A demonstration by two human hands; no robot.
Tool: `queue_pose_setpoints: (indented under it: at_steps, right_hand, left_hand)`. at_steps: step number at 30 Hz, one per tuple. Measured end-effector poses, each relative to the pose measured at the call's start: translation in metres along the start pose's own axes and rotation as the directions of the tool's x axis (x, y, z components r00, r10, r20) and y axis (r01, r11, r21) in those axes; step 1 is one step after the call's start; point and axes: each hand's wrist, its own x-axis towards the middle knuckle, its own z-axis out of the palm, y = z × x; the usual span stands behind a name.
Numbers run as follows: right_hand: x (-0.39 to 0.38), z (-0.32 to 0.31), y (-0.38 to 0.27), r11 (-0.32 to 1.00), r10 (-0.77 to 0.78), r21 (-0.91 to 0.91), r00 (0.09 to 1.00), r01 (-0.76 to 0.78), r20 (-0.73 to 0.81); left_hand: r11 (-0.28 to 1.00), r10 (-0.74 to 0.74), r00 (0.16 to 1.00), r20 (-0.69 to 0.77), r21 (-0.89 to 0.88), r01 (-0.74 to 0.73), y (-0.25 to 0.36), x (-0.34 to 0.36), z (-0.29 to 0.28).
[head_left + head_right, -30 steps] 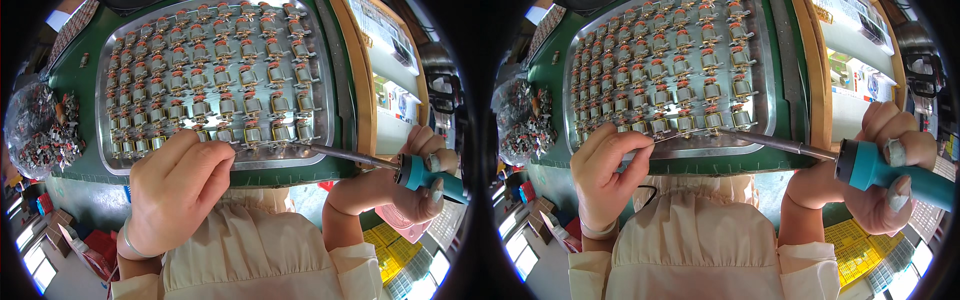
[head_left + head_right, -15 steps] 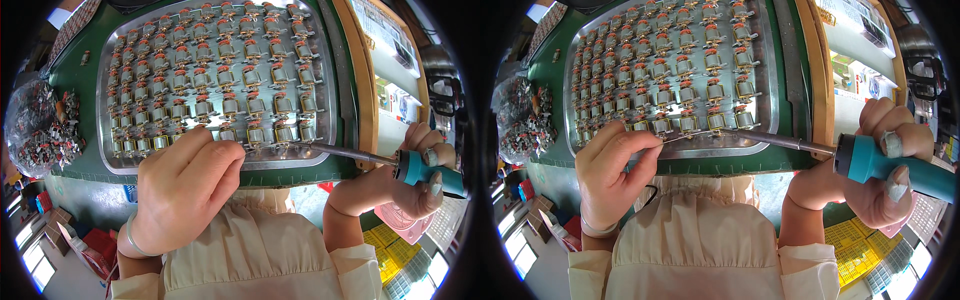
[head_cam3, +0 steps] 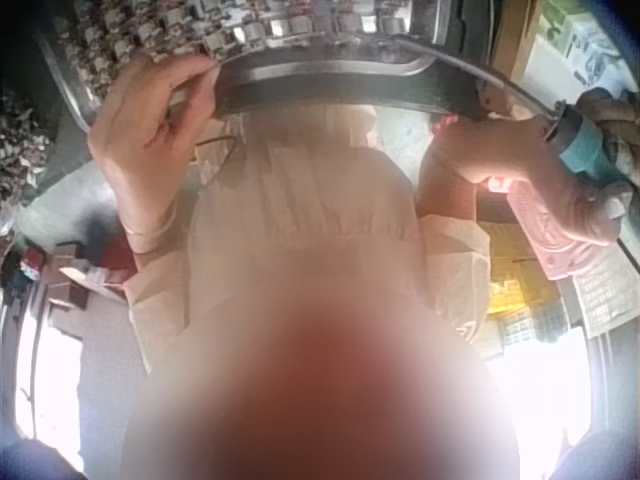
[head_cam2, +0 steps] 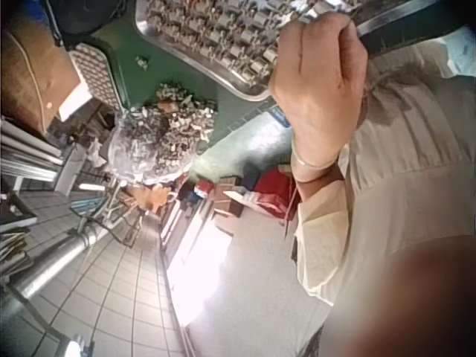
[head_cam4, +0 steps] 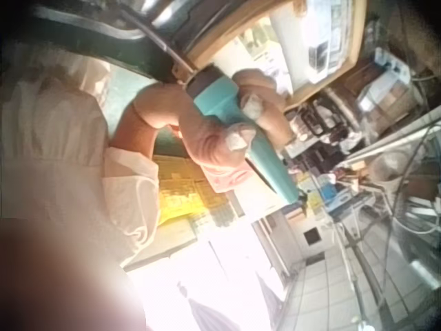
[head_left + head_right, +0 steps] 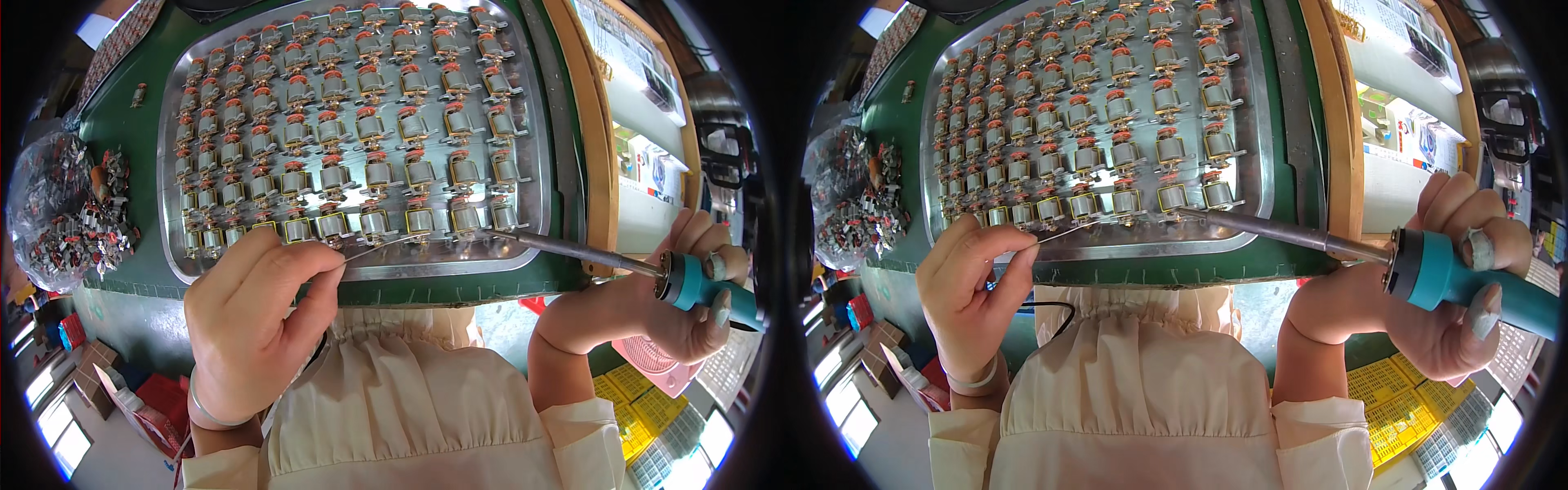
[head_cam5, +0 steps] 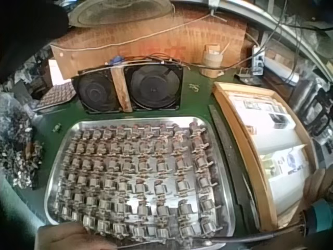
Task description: Soldering wire to small electronic components arranged on a metal tray.
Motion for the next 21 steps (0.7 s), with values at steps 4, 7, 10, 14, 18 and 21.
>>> queue_pose_setpoints:
  at_steps: [4, 7, 10, 14, 18, 21]
  right_hand:
    - [0.0, 0.011, -0.004, 0.998, 0.026, -0.053, 0.999, -0.025, 0.022]
    - [0.0, 0.031, -0.002, 0.997, 0.033, -0.063, 0.995, -0.039, -0.097]
    - [0.0, 0.038, 0.001, 0.997, 0.046, -0.058, 0.981, -0.058, -0.187]
    - [0.001, 0.041, 0.003, 0.998, 0.053, -0.01, 0.993, -0.054, -0.108]
    - [0.001, 0.044, 0.004, 0.998, 0.053, -0.022, 0.994, -0.056, -0.097]
    - [0.002, 0.042, 0.004, 0.998, 0.066, -0.01, 0.994, -0.068, -0.082]
  left_hand:
    - [1.0, 0.001, 1.0, 0.004, -0.011, -0.001, -0.002, -0.004, -0.002]
    - [1.0, 0.024, 1.0, -0.01, -0.012, -0.024, -0.004, -0.004, -0.001]
    - [1.0, 0.029, 1.0, -0.012, 0.003, -0.029, -0.007, -0.005, -0.002]
    - [0.999, 0.032, 0.999, -0.025, -0.002, -0.032, -0.012, -0.008, -0.002]
    - [1.0, -0.019, 1.0, -0.016, -0.012, 0.018, -0.01, -0.008, -0.002]
    - [1.0, -0.023, 0.999, -0.033, -0.018, 0.022, -0.01, -0.008, -0.002]
